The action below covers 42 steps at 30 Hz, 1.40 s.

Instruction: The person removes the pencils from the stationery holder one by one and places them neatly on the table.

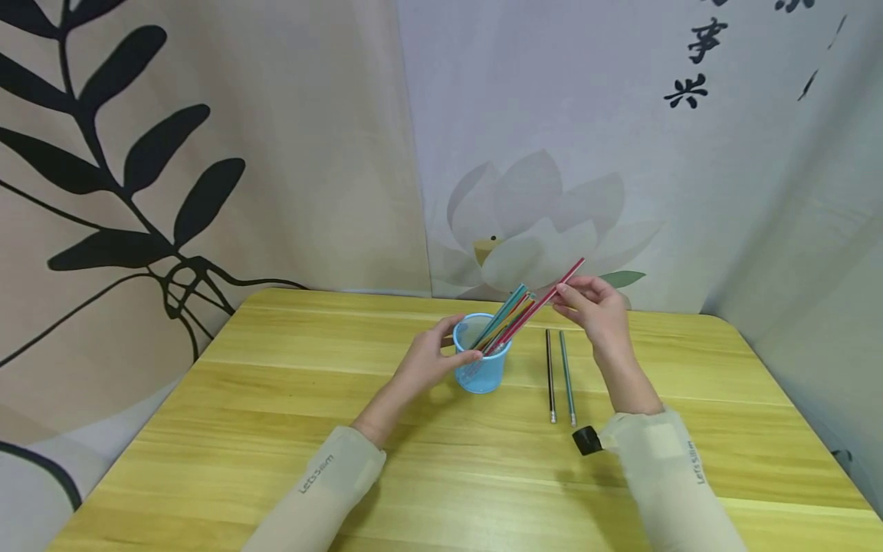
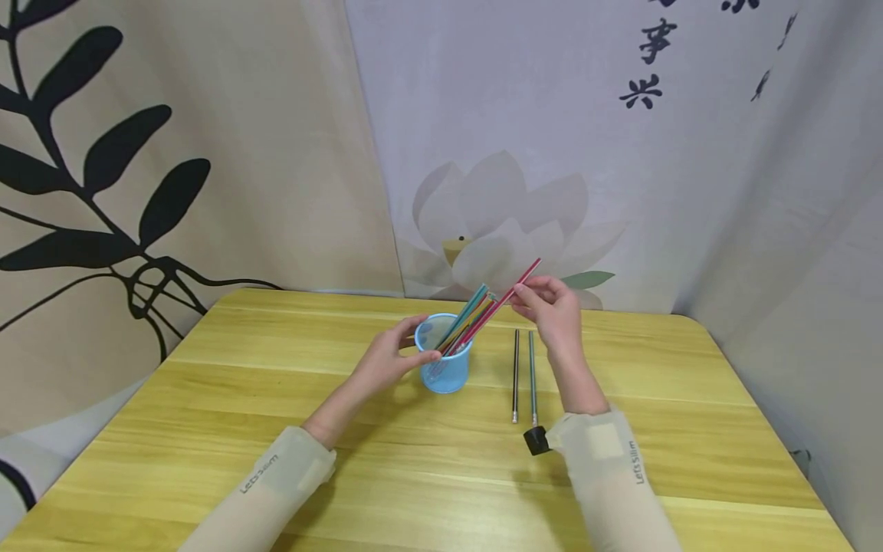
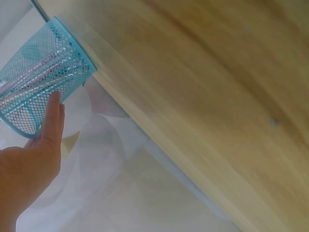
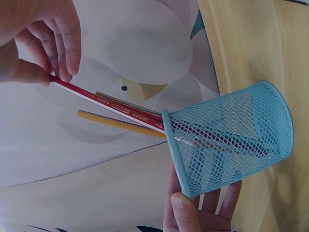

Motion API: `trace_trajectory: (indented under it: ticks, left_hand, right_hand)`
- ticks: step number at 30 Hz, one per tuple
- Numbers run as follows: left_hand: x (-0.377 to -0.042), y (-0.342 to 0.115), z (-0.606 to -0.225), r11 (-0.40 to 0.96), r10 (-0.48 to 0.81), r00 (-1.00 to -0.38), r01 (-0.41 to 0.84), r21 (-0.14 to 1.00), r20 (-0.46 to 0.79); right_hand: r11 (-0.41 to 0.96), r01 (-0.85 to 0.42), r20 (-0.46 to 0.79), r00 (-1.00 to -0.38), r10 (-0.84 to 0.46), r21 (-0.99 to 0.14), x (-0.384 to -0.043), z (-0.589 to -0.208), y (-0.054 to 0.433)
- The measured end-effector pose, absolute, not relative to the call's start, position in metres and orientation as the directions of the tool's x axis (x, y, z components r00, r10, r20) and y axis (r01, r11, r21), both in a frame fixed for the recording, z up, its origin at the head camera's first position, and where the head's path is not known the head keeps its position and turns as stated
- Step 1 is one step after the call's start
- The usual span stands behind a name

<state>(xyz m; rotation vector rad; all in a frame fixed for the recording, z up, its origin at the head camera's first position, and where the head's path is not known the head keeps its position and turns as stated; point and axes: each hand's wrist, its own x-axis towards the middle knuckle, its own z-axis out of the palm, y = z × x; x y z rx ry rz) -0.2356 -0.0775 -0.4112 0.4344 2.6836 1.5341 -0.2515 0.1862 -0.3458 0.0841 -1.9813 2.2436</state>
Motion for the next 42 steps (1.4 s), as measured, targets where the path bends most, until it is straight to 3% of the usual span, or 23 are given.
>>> trace_trajectory:
  ticks: [18,42]
  left_hand:
    - [-0.236,-0.077,-0.411,0.461,0.255,-0.959,0.235,0.856,0.127]
    - [-0.239,-0.078,-0.412,0.45,0.252,-0.958,0.242,0.859,0.138]
  right_hand:
    - [-0.28,-0.178,0.146,-0.981,0.13,-0.943,-0.249,-0.336,0.201]
    - [-0.204,-0.096,0.065,-0.986,0.153,-0.974,-0.245,-0.352,0.224]
